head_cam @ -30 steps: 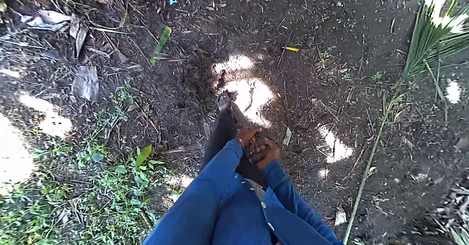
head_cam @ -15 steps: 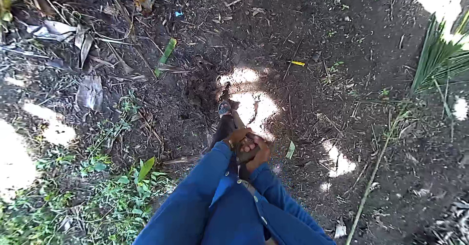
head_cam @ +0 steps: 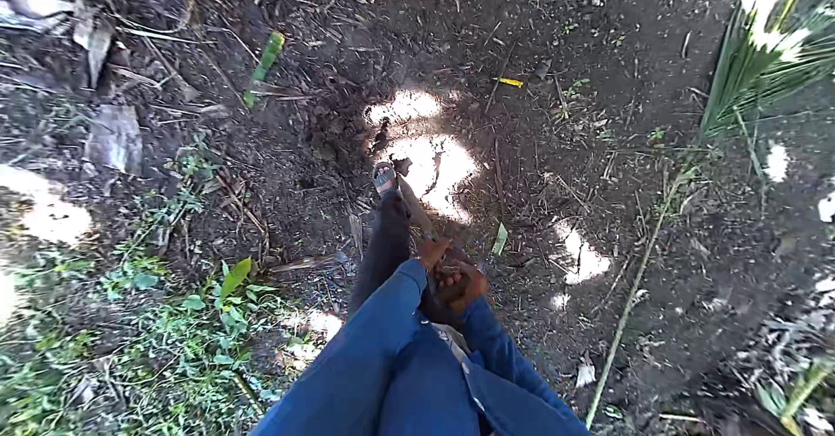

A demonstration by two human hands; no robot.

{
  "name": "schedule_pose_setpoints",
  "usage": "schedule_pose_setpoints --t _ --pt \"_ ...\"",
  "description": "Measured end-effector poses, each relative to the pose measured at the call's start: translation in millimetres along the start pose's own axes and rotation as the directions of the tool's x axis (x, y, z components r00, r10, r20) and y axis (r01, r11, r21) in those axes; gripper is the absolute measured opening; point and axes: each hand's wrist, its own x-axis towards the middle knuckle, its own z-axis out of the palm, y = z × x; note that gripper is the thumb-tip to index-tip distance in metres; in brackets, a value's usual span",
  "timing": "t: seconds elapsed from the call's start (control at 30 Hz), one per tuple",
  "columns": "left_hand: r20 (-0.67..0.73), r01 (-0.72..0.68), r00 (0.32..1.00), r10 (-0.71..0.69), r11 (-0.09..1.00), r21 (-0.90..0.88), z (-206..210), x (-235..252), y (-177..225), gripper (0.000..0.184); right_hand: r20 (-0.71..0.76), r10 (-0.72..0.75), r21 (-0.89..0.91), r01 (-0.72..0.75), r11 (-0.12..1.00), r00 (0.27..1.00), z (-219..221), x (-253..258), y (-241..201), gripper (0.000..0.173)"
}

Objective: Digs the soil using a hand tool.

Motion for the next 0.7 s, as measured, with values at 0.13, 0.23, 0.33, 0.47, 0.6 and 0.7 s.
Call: schedule_pose_setpoints --t 0.13,0.23,0.33,0.47,0.6,0.7 --pt "0.02 -0.013 1.0 0.013 1.0 0.014 -72 -32 77 0.053 0.151 -0.037 0.077 0.025 0.997 0.988 102 -19 -35 0.033" --pt "0.058 -0.006 0.998 0.005 1.0 0.023 -101 -30 110 0.051 0.138 -0.044 0.11 0.029 0.994 0.989 149 -20 -51 0.03" --pt "0.085 -0.076 0.993 0.077 0.997 -0.022 -112 -16 124 0.053 0.177 -0.078 0.098 0.062 0.993 0.981 171 -13 -65 0.031" --pt "0.038 -0.048 0.998 0.05 0.997 -0.055 -114 4 124 0.053 0.186 -0.087 0.125 0.065 0.99 0.979 176 3 -63 0.035" --pt "-0.002 -0.111 0.994 0.112 0.991 -0.079 -74 -17 72 0.069 0.177 -0.091 0.083 0.077 0.994 0.98 115 5 -41 0.031" --pt "0.043 -0.123 0.991 0.125 0.991 -0.043 -25 -13 34 0.075 0.239 -0.135 0.058 0.125 0.991 0.962 39 26 -27 0.033"
